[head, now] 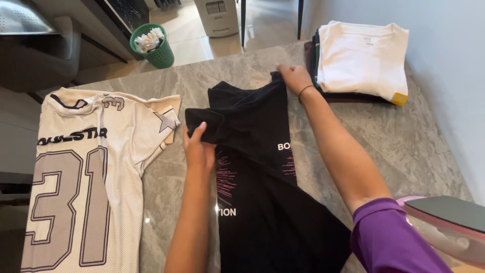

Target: Ironing a black t-shirt and then folding it neatly on a table.

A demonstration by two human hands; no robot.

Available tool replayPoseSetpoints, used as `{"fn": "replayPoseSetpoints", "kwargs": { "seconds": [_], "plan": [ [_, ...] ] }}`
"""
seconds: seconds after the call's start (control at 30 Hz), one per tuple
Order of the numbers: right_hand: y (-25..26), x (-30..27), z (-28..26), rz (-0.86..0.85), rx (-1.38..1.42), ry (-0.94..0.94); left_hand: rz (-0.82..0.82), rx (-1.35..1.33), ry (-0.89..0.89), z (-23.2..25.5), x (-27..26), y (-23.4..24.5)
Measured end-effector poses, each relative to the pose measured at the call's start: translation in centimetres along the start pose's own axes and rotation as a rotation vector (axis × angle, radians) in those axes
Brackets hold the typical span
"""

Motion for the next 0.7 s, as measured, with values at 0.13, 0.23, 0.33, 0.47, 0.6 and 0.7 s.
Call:
{"fn": "replayPoseSetpoints", "kwargs": {
  "seconds": [0.13,0.23,0.33,0.47,0.6,0.7],
  "plan": [
    [1.5,-1.1,-1.5,0.058,-0.228,0.048,-0.104,0.431,-0.300,2.1,1.9,0.4],
    [1.8,1.6,1.4,0.097,-0.219,0.014,-0.346,0.302,-0.260,2.6,-0.3,-2.2],
    [1.6,-1.6,0.8,0.000,0.074,-0.135,-0.609,0.034,-0.120,2.2,-3.8,-4.9],
    [1.4,-1.0,2.2,0.098,0.006,-0.182,-0.663,0.025,-0.053,-1.2,-1.0,-1.8],
    [3.2,-1.9,-1.5,0.235,-0.156,-0.003,-0.420,0.039,-0.150,1.6,0.9,-2.8],
    [2.9,-0.6,-1.1,0.204,-0.200,0.032,-0.132,0.199,-0.313,4.3,3.5,-0.9]
  ]
}}
Point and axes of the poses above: each hand's wrist, its own x-axis towards the middle knuckle, its own y-axis out of the back of the hand, z = x × y, the point moved 10 cm from there along x, towards the middle knuckle, and after that the axes turned 5 degrees about -x, right-handed, at the moved point
